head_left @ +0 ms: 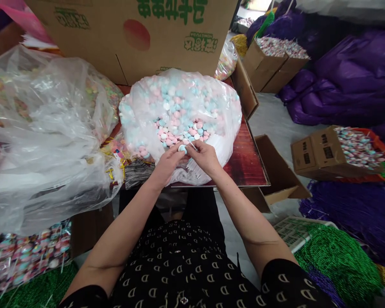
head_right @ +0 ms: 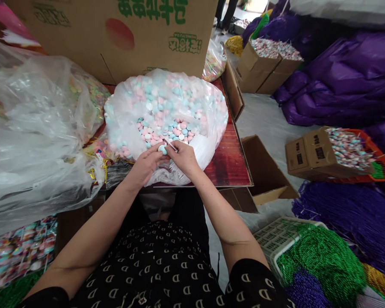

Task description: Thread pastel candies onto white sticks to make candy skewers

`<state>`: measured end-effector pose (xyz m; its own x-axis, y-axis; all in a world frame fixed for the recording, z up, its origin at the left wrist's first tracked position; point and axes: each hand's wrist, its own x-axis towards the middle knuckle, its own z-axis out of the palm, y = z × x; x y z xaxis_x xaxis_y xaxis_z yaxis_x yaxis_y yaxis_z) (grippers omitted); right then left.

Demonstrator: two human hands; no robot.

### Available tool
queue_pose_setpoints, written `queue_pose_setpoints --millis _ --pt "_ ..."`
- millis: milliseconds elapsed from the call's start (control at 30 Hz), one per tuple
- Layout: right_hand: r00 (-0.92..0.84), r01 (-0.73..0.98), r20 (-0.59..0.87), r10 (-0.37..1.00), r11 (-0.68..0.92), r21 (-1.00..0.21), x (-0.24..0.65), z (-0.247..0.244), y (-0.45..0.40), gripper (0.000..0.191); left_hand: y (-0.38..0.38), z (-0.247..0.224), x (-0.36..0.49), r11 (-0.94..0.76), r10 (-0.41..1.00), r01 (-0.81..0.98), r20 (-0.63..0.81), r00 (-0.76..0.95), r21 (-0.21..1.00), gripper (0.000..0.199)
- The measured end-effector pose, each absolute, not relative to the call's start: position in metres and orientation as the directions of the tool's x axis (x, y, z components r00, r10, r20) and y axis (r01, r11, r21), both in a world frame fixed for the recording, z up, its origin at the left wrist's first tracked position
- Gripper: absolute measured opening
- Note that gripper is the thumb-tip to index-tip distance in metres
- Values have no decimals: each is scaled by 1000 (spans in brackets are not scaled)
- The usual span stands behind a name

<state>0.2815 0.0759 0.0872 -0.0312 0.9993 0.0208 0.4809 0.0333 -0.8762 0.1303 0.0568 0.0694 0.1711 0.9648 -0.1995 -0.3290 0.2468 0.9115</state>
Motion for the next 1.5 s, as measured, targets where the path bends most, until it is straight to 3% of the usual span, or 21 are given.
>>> queue_pose_setpoints --millis 133,333,567,833,967,1167,1333,1500 --pt "-84 442 0 996 38 -896 286 89 72 19 57 65 132 211 977 -286 -191 96 935 53" --pt "-176 73 -30 984 -17 -997 291 88 51 52 57 67 129 210 978 -286 -203 57 935 51" --pt "-233 -195 -151 961 -198 -961 286 88 30 54 55 74 129 165 986 -308 -162 35 937 51" --pt "-279 -37 -202 939 -221 -975 289 76 22 53 52 80 129 230 973 -390 -208 97 891 51" --pt "-218 124 -168 961 -143 -982 290 72 21 49 51 76 129 211 977 -381 -185 104 900 51" --pt "-194 324 -100 976 -32 -946 290 77 12 40 52 65 131 66 997 -202 -70 -14 977 49" --pt "-184 351 -103 978 -32 -936 289 82 9 37 51 58 128 37 999 -92 -35 14 995 51" --pt "-181 347 -137 974 -67 -935 289 87 8 36 45 61 126 -55 998 147 59 -26 988 44"
